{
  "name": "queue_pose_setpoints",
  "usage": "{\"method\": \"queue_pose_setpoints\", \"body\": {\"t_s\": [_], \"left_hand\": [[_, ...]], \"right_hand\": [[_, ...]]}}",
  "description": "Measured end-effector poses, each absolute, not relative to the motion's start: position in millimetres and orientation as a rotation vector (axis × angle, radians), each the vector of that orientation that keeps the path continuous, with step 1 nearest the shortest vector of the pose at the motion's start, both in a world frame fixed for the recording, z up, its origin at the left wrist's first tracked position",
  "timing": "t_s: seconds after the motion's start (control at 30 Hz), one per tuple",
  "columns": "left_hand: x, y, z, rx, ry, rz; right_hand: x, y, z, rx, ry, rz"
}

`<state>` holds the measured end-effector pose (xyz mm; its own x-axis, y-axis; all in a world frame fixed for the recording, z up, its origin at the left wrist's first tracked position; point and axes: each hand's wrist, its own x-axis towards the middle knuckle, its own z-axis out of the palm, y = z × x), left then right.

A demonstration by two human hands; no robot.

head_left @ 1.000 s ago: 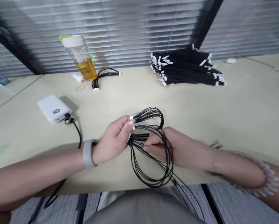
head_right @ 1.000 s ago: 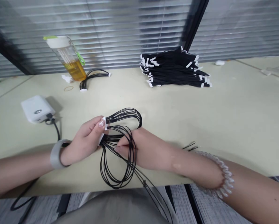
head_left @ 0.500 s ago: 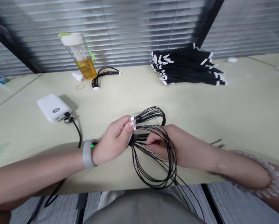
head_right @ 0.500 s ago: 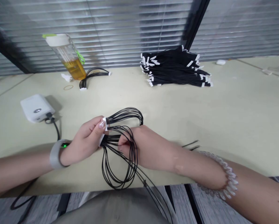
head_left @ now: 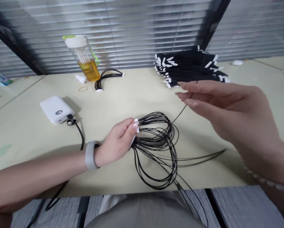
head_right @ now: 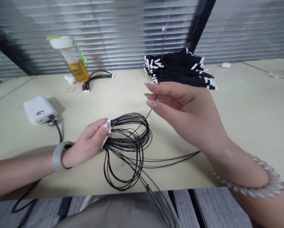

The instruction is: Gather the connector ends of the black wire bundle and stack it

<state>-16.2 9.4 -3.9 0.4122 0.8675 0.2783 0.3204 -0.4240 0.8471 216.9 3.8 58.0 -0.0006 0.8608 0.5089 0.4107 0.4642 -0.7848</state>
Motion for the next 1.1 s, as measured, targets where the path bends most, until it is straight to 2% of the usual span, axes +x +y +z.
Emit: {"method": "queue_pose_setpoints", "body": {"t_s": [0.13, 0.23, 0.43, 1.1], "left_hand": [[-16, 9, -4, 1.953, 0.985, 0.949], [-16, 9, -5, 1.946, 0.980, 0.948], [-15, 9, -3, 1.931, 0.972, 0.945], [-14, 8, -2, 1.880, 1.009, 0.935]], "right_hand": [[211, 3, 53, -0.879, -1.411, 0.763], [209, 2, 49, -0.923, -1.649, 0.826], [201, 1, 40, -1.143, -2.223, 0.527], [204, 2, 38, -1.126, -2.285, 0.511]]}}
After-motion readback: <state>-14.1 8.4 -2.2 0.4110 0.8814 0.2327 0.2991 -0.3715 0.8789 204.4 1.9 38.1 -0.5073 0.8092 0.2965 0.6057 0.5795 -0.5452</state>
